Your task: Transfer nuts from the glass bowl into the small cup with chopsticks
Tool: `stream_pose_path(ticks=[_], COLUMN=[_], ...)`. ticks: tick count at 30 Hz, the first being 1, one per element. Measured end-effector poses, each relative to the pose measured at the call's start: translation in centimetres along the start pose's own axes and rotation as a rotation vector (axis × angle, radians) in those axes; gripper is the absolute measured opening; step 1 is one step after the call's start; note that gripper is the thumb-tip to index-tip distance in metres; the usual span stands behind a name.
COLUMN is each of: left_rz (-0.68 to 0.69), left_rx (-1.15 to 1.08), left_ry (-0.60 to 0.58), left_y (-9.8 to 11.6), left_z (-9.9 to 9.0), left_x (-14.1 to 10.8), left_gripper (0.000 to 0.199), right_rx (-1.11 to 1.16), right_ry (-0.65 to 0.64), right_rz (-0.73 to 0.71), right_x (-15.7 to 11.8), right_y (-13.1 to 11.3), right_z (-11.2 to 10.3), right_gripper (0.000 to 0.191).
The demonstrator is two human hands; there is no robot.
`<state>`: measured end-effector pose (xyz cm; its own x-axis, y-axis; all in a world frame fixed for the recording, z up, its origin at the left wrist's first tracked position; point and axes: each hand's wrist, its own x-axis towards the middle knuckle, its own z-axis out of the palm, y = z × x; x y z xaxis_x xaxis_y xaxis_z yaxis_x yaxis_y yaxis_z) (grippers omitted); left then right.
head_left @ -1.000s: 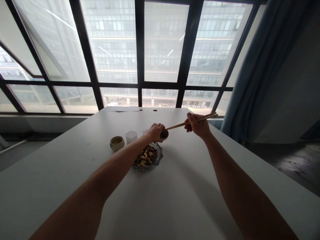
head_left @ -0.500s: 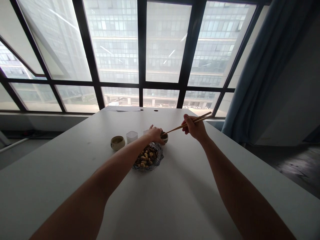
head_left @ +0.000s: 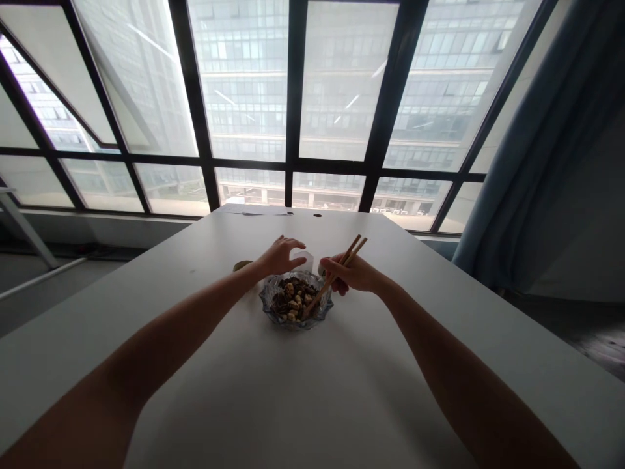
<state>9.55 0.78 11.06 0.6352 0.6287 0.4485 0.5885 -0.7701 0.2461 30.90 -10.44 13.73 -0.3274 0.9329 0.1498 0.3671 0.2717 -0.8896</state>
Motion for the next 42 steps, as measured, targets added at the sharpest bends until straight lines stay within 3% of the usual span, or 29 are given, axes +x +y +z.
stream_pose_path(ticks=[5, 12, 18, 21, 27, 30, 32, 36, 42], left_rz=[-0.047, -0.172, -0.169, -0.182, -0.340, -0.444, -0.389, -0.152, -0.094], left_rx=[-0.003, 0.107, 0.168, 0.162, 0.006, -0.118, -0.109, -0.037, -0.036], left_ry=[0.173, 0.360, 0.308, 0.312, 0.294, 0.268, 0.309, 0.379, 0.394], left_y=[-2.8, -5.3, -6.2, -7.0, -8.5, -9.0, -9.1, -9.1, -8.8], left_z=[-1.4, -1.2, -0.8, -0.4, 0.7, 1.1, 1.2, 1.1, 1.2], left_x=[-5.9, -10.2, -11.8, -12.2, -12.7, -12.8, -12.7, -12.7, -12.6], left_gripper=[0.022, 0.020, 0.027, 0.036, 0.069, 0.081, 0.080, 0.071, 0.069], right_rx=[0.047, 0.074, 0.038, 0.067, 0.366, 0.450, 0.416, 0.399, 0.435], right_ry=[0.141, 0.463, 0.416, 0.487, 0.699, 0.751, 0.766, 0.702, 0.704], right_rz=[-0.087, -0.157, -0.166, -0.158, 0.153, 0.168, 0.039, -0.216, -0.219], right_x=[1.3, 1.0, 1.1, 1.3, 2.4, 2.6, 2.5, 2.4, 2.2], right_y=[1.8, 1.4, 2.1, 2.5, 3.5, 3.9, 4.0, 3.7, 2.9], right_z=[2.2, 1.8, 3.2, 2.9, 0.9, 0.5, 0.4, 0.5, 1.8], right_gripper=[0.061, 0.065, 0.065, 0.063, 0.046, 0.044, 0.047, 0.055, 0.060])
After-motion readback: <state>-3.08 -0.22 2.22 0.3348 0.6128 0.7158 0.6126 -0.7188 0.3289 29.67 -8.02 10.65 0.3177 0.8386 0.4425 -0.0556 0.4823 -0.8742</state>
